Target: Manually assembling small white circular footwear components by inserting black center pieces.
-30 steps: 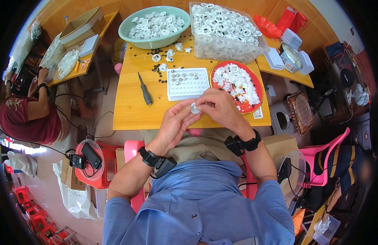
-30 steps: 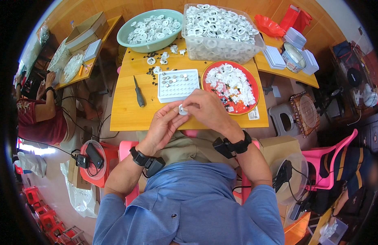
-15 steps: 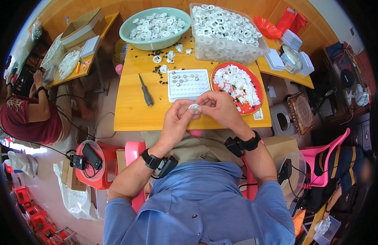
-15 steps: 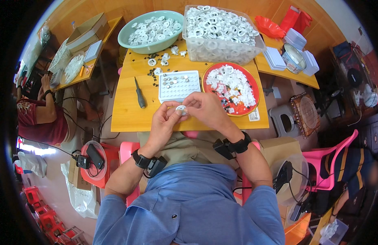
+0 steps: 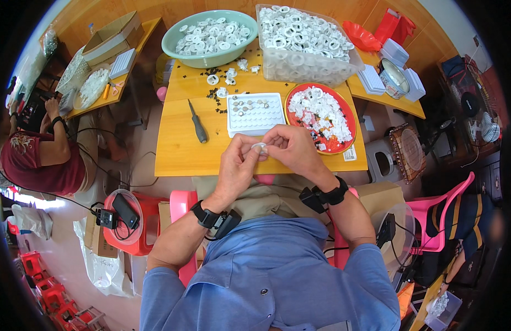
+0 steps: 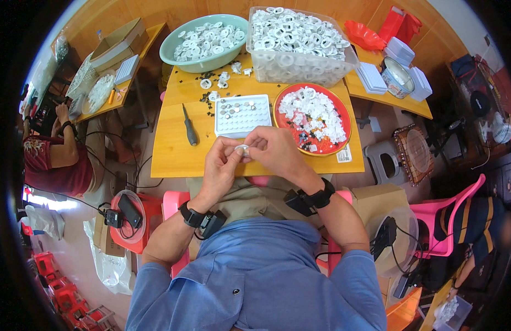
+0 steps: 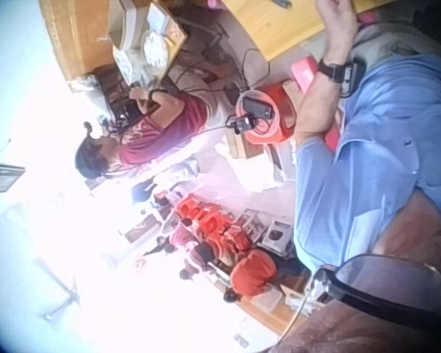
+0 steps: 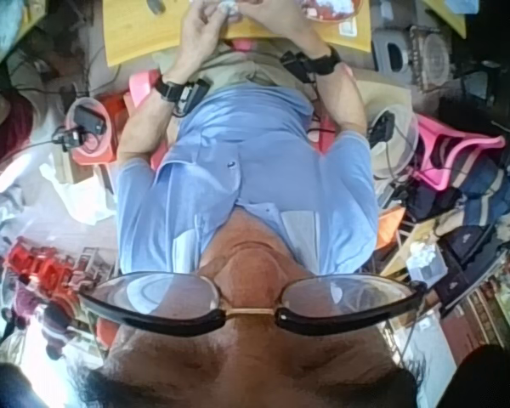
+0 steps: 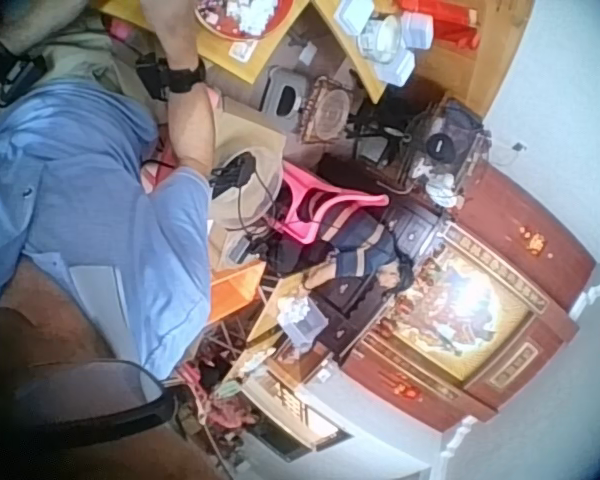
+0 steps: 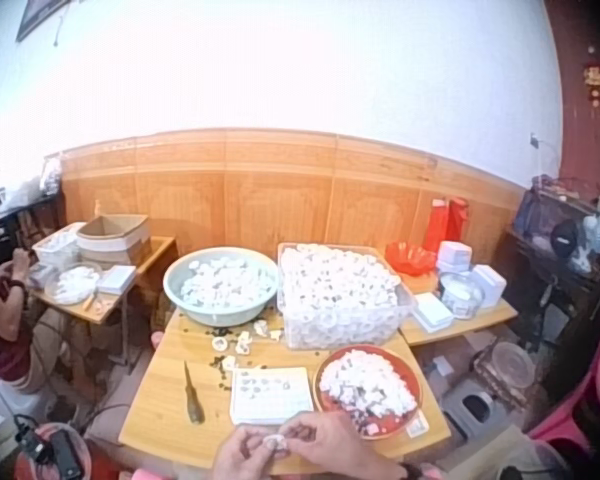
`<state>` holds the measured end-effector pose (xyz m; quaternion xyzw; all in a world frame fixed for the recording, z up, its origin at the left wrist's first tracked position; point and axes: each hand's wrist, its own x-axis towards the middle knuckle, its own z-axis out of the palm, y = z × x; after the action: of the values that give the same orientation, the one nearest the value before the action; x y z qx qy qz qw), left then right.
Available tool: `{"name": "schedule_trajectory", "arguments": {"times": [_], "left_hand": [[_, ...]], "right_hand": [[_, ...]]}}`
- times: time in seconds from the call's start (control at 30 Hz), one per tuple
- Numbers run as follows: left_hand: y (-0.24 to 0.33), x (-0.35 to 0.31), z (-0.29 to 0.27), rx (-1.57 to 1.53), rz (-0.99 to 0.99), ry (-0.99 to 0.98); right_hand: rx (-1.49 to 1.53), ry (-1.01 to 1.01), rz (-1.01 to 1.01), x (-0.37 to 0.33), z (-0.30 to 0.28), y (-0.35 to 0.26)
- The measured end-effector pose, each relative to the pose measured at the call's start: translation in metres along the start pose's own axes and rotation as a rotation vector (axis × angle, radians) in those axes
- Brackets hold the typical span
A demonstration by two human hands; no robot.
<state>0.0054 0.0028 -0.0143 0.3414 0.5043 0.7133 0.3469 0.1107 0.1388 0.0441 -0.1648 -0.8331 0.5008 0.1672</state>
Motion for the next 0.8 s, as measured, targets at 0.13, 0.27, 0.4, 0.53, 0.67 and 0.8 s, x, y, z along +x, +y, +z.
{"name": "schedule_trajectory", "arguments": {"times": [0.13,0.27,0.4,0.53,0.67,0.8], "left_hand": [[0.000,0.000,-0.001,0.032,0.008,0.009],[0.000,0.001,0.004,-0.020,0.001,0.022],[0.001,0.000,0.002,-0.009,0.001,0.020],[0.002,0.000,0.001,0.007,0.030,0.024],[0.003,-0.001,-0.001,0.035,0.031,0.015],[0.004,0.001,-0.001,-0.004,-0.010,0.039]], "right_hand": [[0.057,0.003,0.031,0.000,0.001,0.000],[0.172,-0.067,0.050,0.005,-0.004,0.014],[0.296,-0.079,0.049,0.005,-0.002,0.019],[0.278,-0.072,0.058,0.005,-0.001,0.016],[0.302,-0.048,0.045,0.003,0.004,0.014],[0.068,0.025,0.004,-0.001,0.008,0.000]]}}
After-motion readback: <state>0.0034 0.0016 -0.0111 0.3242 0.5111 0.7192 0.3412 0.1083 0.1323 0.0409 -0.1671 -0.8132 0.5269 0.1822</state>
